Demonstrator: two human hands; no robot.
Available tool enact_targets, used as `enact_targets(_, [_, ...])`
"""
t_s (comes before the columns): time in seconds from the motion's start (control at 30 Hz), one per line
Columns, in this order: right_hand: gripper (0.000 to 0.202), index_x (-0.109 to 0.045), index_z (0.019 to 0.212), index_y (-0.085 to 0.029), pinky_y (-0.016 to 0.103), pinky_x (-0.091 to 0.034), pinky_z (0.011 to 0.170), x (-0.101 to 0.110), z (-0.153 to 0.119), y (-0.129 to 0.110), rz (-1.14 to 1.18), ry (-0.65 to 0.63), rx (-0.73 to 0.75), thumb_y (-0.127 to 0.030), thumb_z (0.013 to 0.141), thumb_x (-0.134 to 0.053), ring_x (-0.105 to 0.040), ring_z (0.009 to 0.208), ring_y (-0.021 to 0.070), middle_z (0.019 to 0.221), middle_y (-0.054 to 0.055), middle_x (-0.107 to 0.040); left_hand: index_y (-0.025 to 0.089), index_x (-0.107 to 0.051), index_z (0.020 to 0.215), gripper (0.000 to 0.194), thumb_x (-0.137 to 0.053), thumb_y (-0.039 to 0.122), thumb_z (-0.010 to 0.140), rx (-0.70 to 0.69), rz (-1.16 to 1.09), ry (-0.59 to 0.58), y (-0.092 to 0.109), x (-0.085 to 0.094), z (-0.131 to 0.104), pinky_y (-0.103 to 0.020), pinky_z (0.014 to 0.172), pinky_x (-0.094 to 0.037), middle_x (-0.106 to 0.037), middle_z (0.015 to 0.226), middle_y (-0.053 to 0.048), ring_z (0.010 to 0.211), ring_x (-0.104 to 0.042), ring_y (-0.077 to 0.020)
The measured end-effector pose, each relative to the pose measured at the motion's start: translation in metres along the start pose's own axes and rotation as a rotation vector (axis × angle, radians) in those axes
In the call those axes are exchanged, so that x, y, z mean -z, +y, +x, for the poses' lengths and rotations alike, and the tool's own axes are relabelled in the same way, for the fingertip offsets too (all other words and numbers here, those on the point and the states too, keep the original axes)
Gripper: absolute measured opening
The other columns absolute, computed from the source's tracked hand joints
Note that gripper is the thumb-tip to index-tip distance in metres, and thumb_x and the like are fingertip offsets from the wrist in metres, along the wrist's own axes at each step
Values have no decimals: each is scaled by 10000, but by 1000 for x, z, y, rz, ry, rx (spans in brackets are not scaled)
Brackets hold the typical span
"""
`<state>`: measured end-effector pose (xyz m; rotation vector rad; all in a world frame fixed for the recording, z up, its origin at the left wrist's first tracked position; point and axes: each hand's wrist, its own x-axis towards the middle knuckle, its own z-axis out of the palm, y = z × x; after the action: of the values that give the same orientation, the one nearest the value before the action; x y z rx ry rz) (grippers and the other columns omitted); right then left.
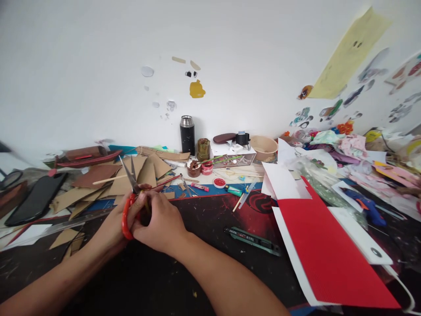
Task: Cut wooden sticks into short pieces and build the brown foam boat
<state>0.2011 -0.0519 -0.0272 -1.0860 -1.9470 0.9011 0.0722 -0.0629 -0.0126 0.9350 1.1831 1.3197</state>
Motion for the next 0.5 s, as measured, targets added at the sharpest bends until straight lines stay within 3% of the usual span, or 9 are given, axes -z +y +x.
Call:
enact_targets(0.17, [505, -614, 1318, -272, 453, -591, 939, 2, 2, 3, 162, 12, -110, -282, 839, -775, -734, 1049, 275, 1208, 60, -738, 231, -652, 1403, 811, -912, 621, 741, 12, 77, -102, 2, 7, 6, -398, 968, -609, -793, 1221, -118, 1175, -733, -349])
enact_targets(0.27, [502, -614, 1298, -265, 355, -607, 776, -3, 6, 10, 391, -3, -164, -292, 831, -795, -705, 924, 216, 1106, 35, -723, 223, -640, 1435, 854, -908, 621, 727, 38, 185, -169, 12, 14, 11, -387, 864, -629, -811, 1134, -119, 1086, -754, -356])
enact_targets(0.4, [558, -592, 1238, -241, 230, -534, 505, -9, 12, 17, 793, -116, -262, -392, 778, -869, -643, 789, 176, 948, -5, -643, 209, -708, 1307, 775, -849, 698, 722, 25, 448, -268, 35, 21, 16, -400, 812, -627, -825, 1045, -107, 981, -762, -353])
enact_targets(0.5, [641, -599, 1203, -229, 218, -538, 470, -9, 14, 18, 946, -140, -281, -418, 694, -939, -645, 765, 167, 922, -20, -631, 206, -757, 1134, 626, -759, 724, 783, -66, 631, -312, 48, 27, 19, -394, 816, -615, -821, 974, -84, 913, -750, -329])
